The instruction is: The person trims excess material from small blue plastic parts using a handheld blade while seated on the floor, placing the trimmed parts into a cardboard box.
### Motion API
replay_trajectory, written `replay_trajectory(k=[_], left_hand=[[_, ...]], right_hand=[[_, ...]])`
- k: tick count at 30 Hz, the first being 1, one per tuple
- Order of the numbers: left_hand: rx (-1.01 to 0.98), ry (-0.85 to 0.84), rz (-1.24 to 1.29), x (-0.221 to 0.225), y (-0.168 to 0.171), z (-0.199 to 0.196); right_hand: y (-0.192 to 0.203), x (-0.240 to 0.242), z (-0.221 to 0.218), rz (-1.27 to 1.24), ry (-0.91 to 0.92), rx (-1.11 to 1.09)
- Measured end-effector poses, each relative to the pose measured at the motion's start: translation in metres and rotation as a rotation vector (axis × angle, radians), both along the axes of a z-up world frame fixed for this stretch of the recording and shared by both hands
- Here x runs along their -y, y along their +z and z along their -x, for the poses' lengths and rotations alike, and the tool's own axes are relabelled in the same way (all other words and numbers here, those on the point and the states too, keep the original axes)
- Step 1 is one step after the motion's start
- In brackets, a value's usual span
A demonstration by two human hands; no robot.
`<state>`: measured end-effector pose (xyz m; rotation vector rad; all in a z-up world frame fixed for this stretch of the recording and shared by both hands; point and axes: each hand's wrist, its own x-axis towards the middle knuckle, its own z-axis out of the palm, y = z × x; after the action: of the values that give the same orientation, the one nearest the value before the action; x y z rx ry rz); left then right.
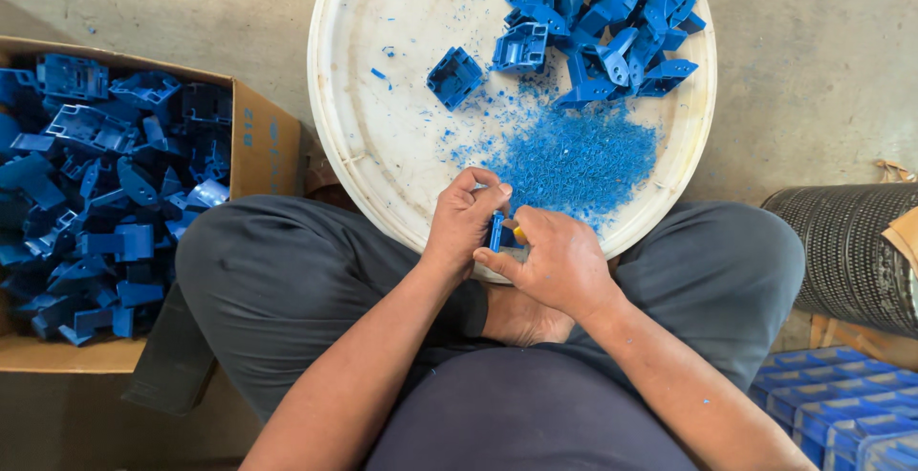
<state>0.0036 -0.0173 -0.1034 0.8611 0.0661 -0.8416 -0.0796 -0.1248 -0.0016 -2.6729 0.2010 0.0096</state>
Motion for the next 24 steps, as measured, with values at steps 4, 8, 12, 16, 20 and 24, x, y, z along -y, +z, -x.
replay_trajectory(k=[4,8,12,16,20,24], left_hand=[[-0.006,-0.012,0.035,-0.0009,-0.0014,-0.0003],[0.008,0.003,0.024,-0.0003,-0.0006,-0.0008],[0.015,0.013,0.023,0.0006,0.002,-0.0017],[0.061,0.034,-0.001,-0.0014,0.0034,-0.0021],[0.031,0.038,0.002,0.0,0.004,-0.0025],[0.018,0.046,-0.009,-0.0006,0.005,-0.0029]], right_hand=[[-0.002,-0.0001,0.0031,-0.023,0.003,0.009],[-0.0077,0.0004,0.0051,0.008,0.017,-0.043],[-0.0079,0.0006,0.0082,-0.012,0.028,-0.008],[-0.0031,0.0009,0.0044,-0.003,0.023,0.091],[-0.002,0.0006,0.0035,0.0,0.031,0.076],[-0.0039,-0.001,0.0046,-0.021,0.021,0.047]])
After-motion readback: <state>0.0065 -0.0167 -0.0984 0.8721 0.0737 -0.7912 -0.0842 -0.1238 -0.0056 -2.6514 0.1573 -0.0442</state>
